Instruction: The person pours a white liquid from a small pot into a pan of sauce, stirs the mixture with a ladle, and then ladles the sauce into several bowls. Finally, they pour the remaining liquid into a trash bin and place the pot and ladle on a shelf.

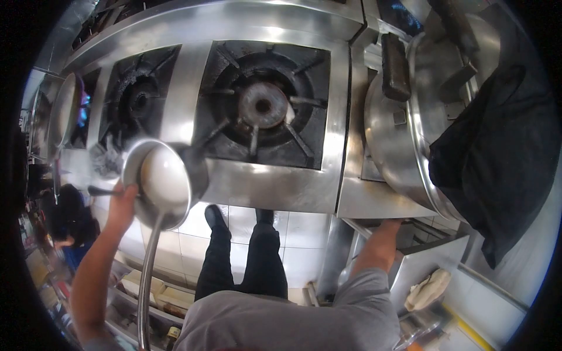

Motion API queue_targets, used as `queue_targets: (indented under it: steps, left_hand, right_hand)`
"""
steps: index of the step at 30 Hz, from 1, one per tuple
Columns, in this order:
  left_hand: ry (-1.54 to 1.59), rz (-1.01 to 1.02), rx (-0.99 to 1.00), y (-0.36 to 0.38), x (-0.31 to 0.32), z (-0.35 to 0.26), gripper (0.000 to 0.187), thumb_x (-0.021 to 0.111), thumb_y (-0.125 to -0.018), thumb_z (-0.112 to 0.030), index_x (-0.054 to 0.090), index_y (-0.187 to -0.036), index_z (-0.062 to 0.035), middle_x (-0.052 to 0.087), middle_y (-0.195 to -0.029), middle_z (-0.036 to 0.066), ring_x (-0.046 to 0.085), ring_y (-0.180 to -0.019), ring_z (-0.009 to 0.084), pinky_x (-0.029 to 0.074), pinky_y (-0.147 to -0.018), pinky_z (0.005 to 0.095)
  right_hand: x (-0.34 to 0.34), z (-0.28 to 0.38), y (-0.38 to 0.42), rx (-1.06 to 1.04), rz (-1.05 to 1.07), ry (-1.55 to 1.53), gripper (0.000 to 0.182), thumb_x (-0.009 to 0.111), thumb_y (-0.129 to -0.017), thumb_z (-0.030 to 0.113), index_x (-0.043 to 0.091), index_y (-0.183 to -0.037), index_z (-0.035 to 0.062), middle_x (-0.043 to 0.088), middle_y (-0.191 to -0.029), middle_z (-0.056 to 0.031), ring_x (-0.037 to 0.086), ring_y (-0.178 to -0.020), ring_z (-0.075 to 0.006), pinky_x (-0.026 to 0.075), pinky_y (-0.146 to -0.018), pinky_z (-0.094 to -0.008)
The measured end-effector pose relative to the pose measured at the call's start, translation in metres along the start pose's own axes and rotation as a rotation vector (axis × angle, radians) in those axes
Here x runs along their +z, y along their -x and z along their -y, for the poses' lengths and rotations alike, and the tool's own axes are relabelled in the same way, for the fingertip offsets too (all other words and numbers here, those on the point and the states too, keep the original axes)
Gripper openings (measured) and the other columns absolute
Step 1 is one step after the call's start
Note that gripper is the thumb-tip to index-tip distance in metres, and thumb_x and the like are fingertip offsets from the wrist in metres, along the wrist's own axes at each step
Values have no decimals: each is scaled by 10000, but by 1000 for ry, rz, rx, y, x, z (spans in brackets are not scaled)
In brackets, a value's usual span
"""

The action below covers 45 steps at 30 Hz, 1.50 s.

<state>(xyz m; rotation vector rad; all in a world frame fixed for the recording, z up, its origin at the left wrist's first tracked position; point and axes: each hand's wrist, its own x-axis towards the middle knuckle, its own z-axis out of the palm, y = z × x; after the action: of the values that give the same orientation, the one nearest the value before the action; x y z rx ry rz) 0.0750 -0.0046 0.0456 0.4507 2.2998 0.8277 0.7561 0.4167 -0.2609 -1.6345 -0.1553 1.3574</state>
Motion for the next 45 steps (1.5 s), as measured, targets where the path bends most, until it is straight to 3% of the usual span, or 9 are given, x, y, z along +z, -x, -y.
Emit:
queue_targets:
  steps: [13, 17, 18, 19, 20, 22, 27, 33, 45]
  left_hand:
    - [-127, -24, 58, -6, -1, 8, 384, 491, -922, -164, 577, -1246, 22, 680, -1068, 198, 646, -999, 293, 482, -894, 376]
    - [-141, -24, 162, -10, 2, 17, 408, 475, -913, -169, 565, -1268, 12, 668, -1114, 249, 648, -1062, 355, 487, -910, 396]
    - [-159, -21, 136, -16, 3, 25, 415, 468, -912, -174, 562, -1271, 11, 657, -1146, 269, 640, -1088, 381, 486, -915, 407]
    - [-216, -35, 277, -27, 5, 48, 415, 466, -905, -173, 563, -1262, 16, 657, -1134, 277, 639, -1080, 404, 486, -912, 422]
    - [-163, -32, 275, -26, 5, 44, 412, 467, -898, -170, 567, -1252, 17, 660, -1119, 277, 639, -1068, 414, 485, -913, 427]
    - [-106, -30, 300, -22, 5, 33, 409, 467, -891, -166, 570, -1242, 18, 663, -1104, 277, 639, -1055, 425, 484, -913, 432]
    - [-32, -51, 376, -30, 12, 35, 398, 462, -876, -148, 578, -1216, 24, 657, -1105, 297, 626, -1052, 458, 486, -903, 466]
    - [-53, -44, 346, -32, 13, 27, 374, 473, -882, -161, 595, -1181, 28, 671, -1043, 298, 637, -1022, 467, 490, -889, 482]
    - [-82, -28, 415, -53, 28, 41, 470, 486, -905, -270, 550, -1235, 58, 624, -1102, 365, 601, -1081, 498, 459, -942, 542]
  right_hand:
    - [-3, -60, 61, -5, 75, -42, 465, 442, -943, 547, 584, -1235, 214, 602, -1283, 0, 528, -1233, -225, 451, -965, -499]
    - [5, -142, 201, -1, -136, 294, 404, 472, -966, 521, 544, -1186, 191, 551, -1104, -16, 521, -926, -223, 483, -715, -411]
    - [-72, -248, 130, -565, 96, 773, 393, 474, -986, 418, 571, -1235, 130, 556, -1143, -59, 533, -989, -233, 513, -723, -437]
    - [-37, -209, 225, -49, 263, 816, 402, 493, -986, 341, 586, -1252, 55, 563, -1198, -110, 550, -1014, -235, 541, -731, -415]
    - [-60, -257, 224, -762, 512, 1335, 345, 497, -983, 282, 616, -1191, 34, 618, -1123, -134, 590, -948, -251, 538, -750, -382]
    - [-20, -252, 318, -745, 826, 964, 264, 532, -962, 206, 671, -1031, -7, 684, -965, -163, 642, -908, -306, 506, -844, -412]
    - [100, -201, 485, -406, 1471, 1146, 328, 578, -990, 313, 664, -1120, 24, 696, -1068, -121, 646, -1003, -228, 500, -890, -335]
    - [189, -141, 625, 555, 1672, 931, 612, 466, -978, 587, 617, -1118, 11, 423, -723, 28, 434, -623, -99, 530, -768, -366]
    - [185, -180, 736, 725, 1314, 645, 319, 628, -958, 422, 603, -910, 108, 434, -673, 62, 455, -588, -85, 561, -793, -461]
